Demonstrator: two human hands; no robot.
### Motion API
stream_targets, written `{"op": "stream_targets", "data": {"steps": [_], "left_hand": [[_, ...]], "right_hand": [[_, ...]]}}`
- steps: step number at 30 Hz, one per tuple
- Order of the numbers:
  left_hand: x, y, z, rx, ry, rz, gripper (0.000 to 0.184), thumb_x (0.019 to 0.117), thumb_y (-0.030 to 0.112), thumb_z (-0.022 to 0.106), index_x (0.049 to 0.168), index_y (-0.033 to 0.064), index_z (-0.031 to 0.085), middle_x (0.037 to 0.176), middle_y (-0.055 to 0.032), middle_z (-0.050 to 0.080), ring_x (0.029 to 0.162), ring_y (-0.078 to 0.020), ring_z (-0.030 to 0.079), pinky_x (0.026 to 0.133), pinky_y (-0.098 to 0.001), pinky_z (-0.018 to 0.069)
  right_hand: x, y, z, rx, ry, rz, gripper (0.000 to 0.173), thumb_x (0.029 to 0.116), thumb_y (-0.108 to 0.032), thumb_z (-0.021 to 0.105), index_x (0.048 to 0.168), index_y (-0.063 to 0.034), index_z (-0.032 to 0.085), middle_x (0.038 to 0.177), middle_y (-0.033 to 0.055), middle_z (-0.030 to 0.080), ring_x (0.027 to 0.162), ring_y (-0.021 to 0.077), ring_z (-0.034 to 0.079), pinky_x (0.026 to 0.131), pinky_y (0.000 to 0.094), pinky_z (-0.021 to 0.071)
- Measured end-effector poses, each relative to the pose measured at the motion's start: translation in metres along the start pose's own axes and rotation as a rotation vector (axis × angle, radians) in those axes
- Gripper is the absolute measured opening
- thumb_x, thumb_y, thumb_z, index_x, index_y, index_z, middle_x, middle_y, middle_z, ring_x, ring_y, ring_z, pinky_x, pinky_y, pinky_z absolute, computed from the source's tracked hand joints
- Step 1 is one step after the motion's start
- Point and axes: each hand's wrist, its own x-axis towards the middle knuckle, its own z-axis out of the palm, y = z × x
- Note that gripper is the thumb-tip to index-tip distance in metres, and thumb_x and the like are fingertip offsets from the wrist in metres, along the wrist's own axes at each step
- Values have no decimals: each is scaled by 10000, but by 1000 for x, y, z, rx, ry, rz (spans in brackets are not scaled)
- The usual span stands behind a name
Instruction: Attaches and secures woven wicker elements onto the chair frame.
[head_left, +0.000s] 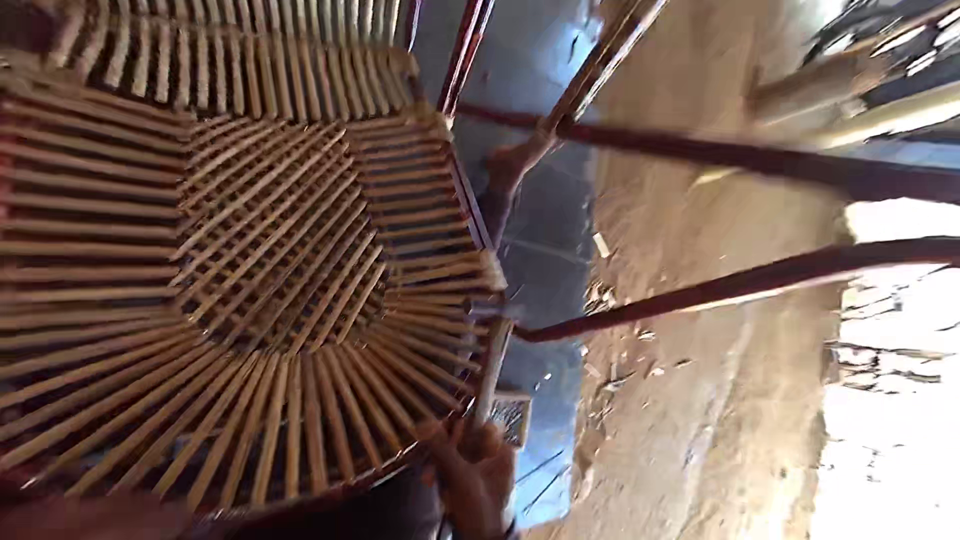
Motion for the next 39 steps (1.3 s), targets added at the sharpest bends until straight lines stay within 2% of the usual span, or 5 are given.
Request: {"op": "stream_targets", "data": {"steps": [4, 7, 11, 24, 39], "left_hand": [[-21, 2, -7, 94, -121, 42, 472, 1048, 486, 542, 864, 79, 692, 670, -107, 627, 591, -293, 645, 507, -514, 513], [-31, 13, 0, -329, -242, 274, 330, 1039, 371, 616, 888, 100, 729, 707, -48, 663, 607, -176, 635, 529, -396, 513], [-34, 14, 31, -141, 168, 88, 383, 1050, 447, 573, 922, 115, 714, 694, -4, 638, 575, -125, 608, 491, -334, 507], [-11, 3, 72, 477, 304, -5, 453, 1063, 450, 445, 801, 128, 626, 591, -12, 533, 440, -196, 547, 359, -368, 413], [-11, 8, 74, 572, 271, -22, 448, 1070, 415, 428, 781, 120, 601, 578, -19, 492, 427, -214, 527, 356, -353, 387]], "right_hand": [[-10, -6, 7, -103, -56, -12, 242, 875, -250, 805, 889, -65, 650, 624, 75, 665, 443, 209, 621, 389, 389, 546], [-16, 7, 12, -169, -115, -7, 308, 904, -380, 783, 916, -107, 641, 623, 52, 645, 418, 187, 583, 361, 378, 514], [-24, 26, 24, -175, -164, 115, 338, 910, -403, 776, 873, -117, 600, 573, 69, 607, 379, 190, 540, 337, 347, 459], [-38, 19, -29, -127, -428, -299, 260, 1049, -410, 571, 1098, -166, 648, 742, -5, 682, 548, 139, 653, 480, 305, 595], [-88, 28, -67, -715, -400, -456, 452, 1103, -487, 355, 1078, -138, 642, 602, -15, 537, 468, 83, 526, 398, 308, 435]]}}
